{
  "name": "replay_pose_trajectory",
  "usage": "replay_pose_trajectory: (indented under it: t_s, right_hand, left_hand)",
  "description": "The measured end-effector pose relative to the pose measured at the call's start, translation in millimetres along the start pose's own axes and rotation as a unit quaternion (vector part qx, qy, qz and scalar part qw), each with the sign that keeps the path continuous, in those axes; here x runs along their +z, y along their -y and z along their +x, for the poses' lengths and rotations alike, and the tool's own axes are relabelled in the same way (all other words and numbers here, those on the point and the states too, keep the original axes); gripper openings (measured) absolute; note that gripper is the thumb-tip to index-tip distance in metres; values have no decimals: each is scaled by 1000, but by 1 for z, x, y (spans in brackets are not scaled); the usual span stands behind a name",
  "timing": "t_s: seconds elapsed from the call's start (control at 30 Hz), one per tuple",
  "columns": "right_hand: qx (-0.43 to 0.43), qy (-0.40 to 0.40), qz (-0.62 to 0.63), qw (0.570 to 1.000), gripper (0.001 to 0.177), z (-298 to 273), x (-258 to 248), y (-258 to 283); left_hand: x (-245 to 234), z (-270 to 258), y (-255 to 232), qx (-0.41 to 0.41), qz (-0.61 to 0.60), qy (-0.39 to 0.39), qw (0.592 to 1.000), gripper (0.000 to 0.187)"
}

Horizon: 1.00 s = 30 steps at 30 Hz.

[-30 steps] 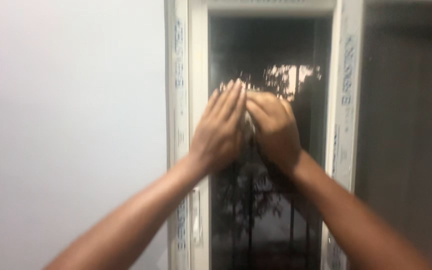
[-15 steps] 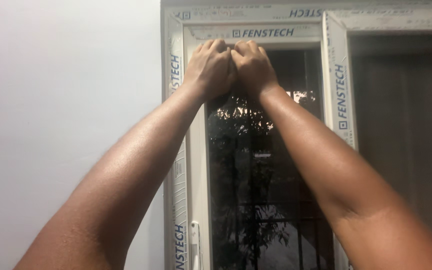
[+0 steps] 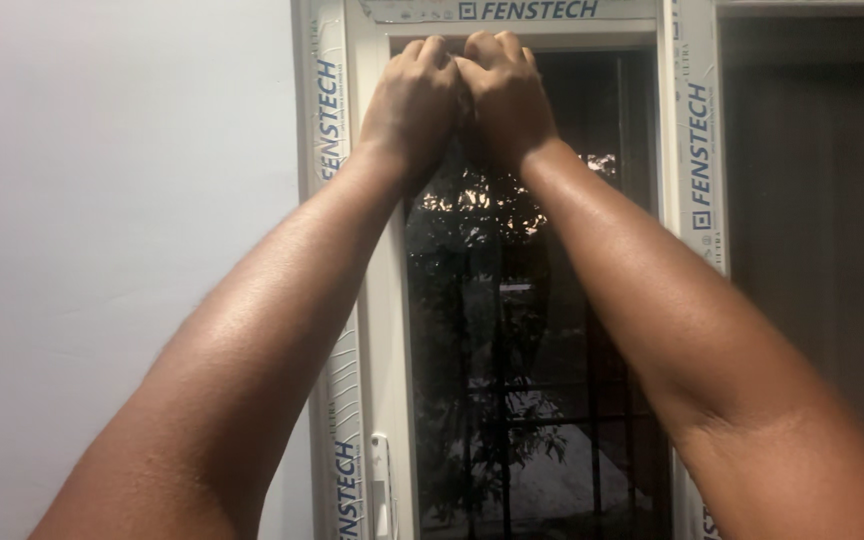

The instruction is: The person cleans a window and its frame using a cloth, wiping the white PVC frame and the glass panes.

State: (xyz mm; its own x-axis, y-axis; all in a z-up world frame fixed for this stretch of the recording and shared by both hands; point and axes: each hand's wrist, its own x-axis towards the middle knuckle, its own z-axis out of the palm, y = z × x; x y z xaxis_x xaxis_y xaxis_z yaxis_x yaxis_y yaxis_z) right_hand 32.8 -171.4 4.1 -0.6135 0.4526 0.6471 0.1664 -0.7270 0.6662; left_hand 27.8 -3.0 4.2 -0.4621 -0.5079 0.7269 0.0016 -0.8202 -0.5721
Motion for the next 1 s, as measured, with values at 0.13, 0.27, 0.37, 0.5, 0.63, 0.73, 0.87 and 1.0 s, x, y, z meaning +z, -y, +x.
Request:
replay_pose_trajectory:
  t_s: [0.13, 0.27, 0.37, 0.5, 0.63, 0.73, 0.87, 1.0]
  right_hand:
    - [42, 17, 43, 998, 11, 3, 3, -7]
    - [62, 33, 63, 996, 16, 0, 3, -4]
    - [66, 55, 84, 993, 14, -7, -6, 5]
    - [53, 72, 64, 994, 7, -19, -21, 23]
    - [30, 74, 57, 995, 10, -36, -38, 42]
    - [41, 88, 42, 994, 7, -39, -50, 54]
    - [66, 86, 72, 992, 11, -39, -62, 66]
    - [64, 97, 72, 991, 15, -48, -72, 79]
  left_hand:
    - [-3, 12, -2, 5, 6, 0, 1000, 14]
    - [2, 14, -2, 4, 22, 12, 1000, 12]
    - [2, 1, -8, 7, 29, 24, 999, 8]
    - [-9, -16, -24, 5, 20, 39, 999, 11]
    - [-28, -38, -47, -12, -7, 21, 1000, 13]
    - [-45, -46, -55, -3, 7, 55, 998, 10]
    - [-55, -49, -62, -5, -2, 27, 1000, 8]
    - [-64, -60, -70, 3, -5, 62, 998, 7]
